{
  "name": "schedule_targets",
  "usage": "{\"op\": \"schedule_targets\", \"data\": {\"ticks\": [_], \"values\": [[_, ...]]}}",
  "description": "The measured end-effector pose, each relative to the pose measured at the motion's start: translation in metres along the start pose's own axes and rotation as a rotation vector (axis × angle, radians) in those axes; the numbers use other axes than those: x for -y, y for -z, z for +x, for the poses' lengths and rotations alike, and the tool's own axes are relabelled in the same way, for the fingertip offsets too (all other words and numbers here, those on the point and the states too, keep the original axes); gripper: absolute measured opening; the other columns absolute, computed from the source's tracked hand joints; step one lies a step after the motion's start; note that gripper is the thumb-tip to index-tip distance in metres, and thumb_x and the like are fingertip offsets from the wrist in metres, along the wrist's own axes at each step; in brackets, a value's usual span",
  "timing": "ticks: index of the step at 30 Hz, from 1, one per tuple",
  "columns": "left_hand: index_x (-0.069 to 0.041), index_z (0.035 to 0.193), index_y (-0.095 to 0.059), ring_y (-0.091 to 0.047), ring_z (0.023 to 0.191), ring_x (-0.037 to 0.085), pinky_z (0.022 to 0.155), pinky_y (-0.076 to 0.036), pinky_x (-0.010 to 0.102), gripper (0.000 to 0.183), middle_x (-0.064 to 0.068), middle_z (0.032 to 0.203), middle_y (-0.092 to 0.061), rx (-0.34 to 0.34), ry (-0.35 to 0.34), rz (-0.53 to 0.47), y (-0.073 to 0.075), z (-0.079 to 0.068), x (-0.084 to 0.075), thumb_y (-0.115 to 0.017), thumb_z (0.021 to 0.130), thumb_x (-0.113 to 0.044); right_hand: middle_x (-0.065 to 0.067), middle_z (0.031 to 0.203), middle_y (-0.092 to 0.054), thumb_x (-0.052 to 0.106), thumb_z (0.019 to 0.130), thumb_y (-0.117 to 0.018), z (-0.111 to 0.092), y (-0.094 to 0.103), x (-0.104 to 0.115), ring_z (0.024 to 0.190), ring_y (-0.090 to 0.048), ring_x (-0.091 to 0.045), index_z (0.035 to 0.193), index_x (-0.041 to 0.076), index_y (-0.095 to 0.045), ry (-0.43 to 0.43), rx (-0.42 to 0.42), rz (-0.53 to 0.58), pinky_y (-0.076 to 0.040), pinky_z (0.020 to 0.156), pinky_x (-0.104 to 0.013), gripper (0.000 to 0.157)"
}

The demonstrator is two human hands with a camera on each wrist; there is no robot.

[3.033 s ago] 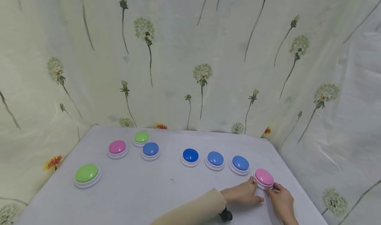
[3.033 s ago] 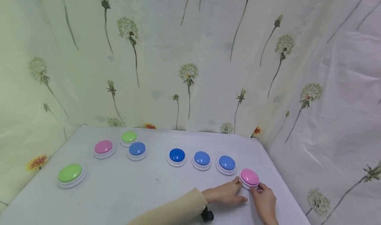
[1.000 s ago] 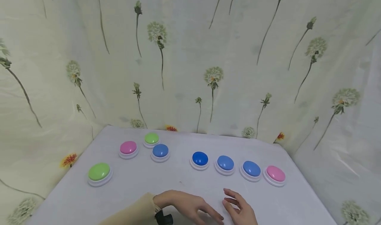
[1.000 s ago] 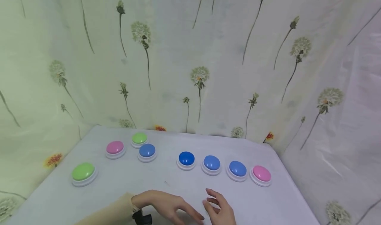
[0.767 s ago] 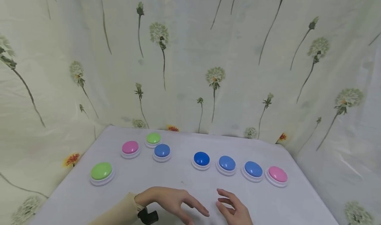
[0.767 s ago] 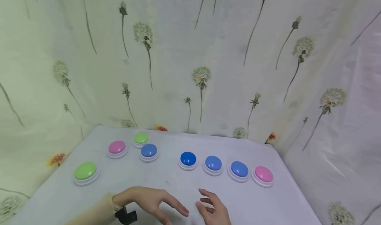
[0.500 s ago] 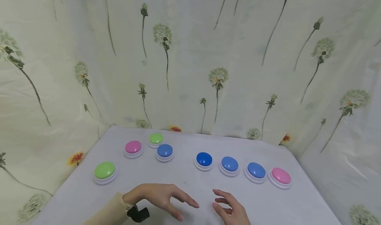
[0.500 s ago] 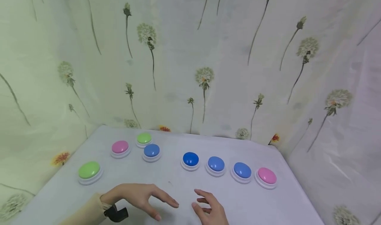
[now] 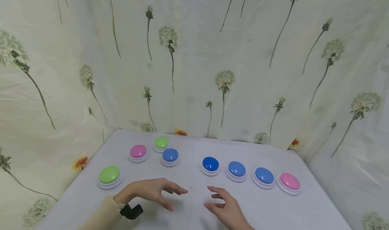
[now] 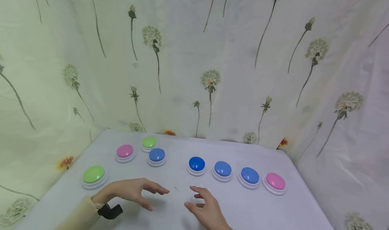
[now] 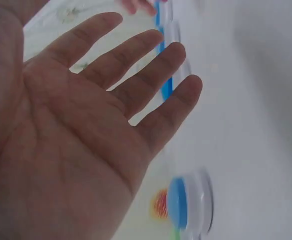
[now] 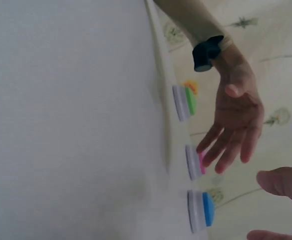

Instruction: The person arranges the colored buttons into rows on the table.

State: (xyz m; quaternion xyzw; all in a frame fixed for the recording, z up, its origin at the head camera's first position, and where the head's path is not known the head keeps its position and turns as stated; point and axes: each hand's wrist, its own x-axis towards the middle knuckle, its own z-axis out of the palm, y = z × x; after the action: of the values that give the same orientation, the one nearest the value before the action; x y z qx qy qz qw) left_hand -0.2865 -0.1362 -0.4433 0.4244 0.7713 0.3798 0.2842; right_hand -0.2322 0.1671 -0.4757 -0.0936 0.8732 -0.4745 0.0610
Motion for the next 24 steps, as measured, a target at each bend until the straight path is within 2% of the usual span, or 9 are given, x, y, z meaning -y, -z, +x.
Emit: {"op": "schedule_targets", "data": {"ticks": [4, 7, 11, 13, 16, 20, 24], "values": [[-0.030, 0.140, -0.050, -0.051, 0.129, 0.026, 0.108, -0.041, 0.043, 0.057, -0.005, 0.141, -0.054, -0.143, 0.045, 0.028, 0.020, -0.016, 0.009, -0.070, 0.087, -0.033, -0.010, 0.139, -0.052, 0.044, 0.078, -0.077, 0.021, 0.002, 0.004, 0.119, -0.055, -0.035, 0.136, 0.018, -0.053, 0.056, -0.006, 0.019, -0.056, 0.088, -0.040, 0.068], [-0.022, 0.137, -0.053, -0.052, 0.127, 0.029, 0.107, -0.042, 0.046, 0.055, -0.004, 0.137, -0.057, -0.287, 0.066, 0.050, 0.034, -0.026, 0.015, -0.073, 0.086, -0.027, -0.010, 0.138, -0.053, 0.044, 0.075, -0.080, 0.038, 0.001, 0.007, 0.119, -0.056, -0.034, 0.136, 0.018, -0.053, 0.117, -0.023, 0.010, -0.056, 0.088, -0.039, 0.071], [-0.007, 0.135, -0.054, -0.052, 0.124, 0.040, 0.102, -0.044, 0.053, 0.055, 0.012, 0.135, -0.057, -0.451, 0.105, 0.055, 0.045, -0.030, 0.025, -0.074, 0.084, -0.017, -0.014, 0.139, -0.052, 0.044, 0.075, -0.080, 0.061, -0.003, 0.013, 0.120, -0.055, -0.034, 0.139, 0.017, -0.051, 0.167, -0.009, -0.018, -0.055, 0.089, -0.042, 0.075], [-0.003, 0.134, -0.053, -0.051, 0.123, 0.043, 0.099, -0.047, 0.052, 0.057, 0.020, 0.135, -0.055, -0.513, 0.149, 0.062, 0.047, -0.029, 0.030, -0.075, 0.083, -0.016, -0.017, 0.139, -0.052, 0.044, 0.076, -0.079, 0.073, -0.006, 0.016, 0.121, -0.055, -0.036, 0.140, 0.017, -0.049, 0.183, 0.008, -0.039, -0.055, 0.088, -0.044, 0.075], [0.002, 0.134, -0.052, -0.051, 0.122, 0.046, 0.096, -0.050, 0.051, 0.061, 0.027, 0.134, -0.053, -0.589, 0.221, 0.058, 0.049, -0.027, 0.036, -0.077, 0.081, -0.015, -0.019, 0.140, -0.051, 0.043, 0.078, -0.078, 0.088, -0.014, 0.018, 0.122, -0.055, -0.038, 0.141, 0.016, -0.047, 0.194, 0.033, -0.056, -0.055, 0.087, -0.047, 0.076], [0.005, 0.132, -0.053, -0.052, 0.121, 0.044, 0.096, -0.050, 0.049, 0.064, 0.027, 0.132, -0.055, -0.662, 0.321, 0.068, 0.050, -0.020, 0.043, -0.080, 0.077, -0.013, -0.019, 0.142, -0.049, 0.041, 0.079, -0.078, 0.104, -0.024, 0.020, 0.123, -0.054, -0.039, 0.143, 0.014, -0.044, 0.199, 0.060, -0.054, -0.055, 0.088, -0.048, 0.077], [0.006, 0.133, -0.052, -0.053, 0.124, 0.040, 0.099, -0.047, 0.050, 0.068, 0.026, 0.134, -0.055, -0.676, 0.427, 0.096, 0.051, -0.011, 0.047, -0.081, 0.076, -0.016, -0.022, 0.143, -0.048, 0.037, 0.081, -0.077, 0.119, -0.032, 0.024, 0.125, -0.052, -0.041, 0.145, 0.008, -0.041, 0.198, 0.093, -0.043, -0.053, 0.090, -0.050, 0.079]]}}
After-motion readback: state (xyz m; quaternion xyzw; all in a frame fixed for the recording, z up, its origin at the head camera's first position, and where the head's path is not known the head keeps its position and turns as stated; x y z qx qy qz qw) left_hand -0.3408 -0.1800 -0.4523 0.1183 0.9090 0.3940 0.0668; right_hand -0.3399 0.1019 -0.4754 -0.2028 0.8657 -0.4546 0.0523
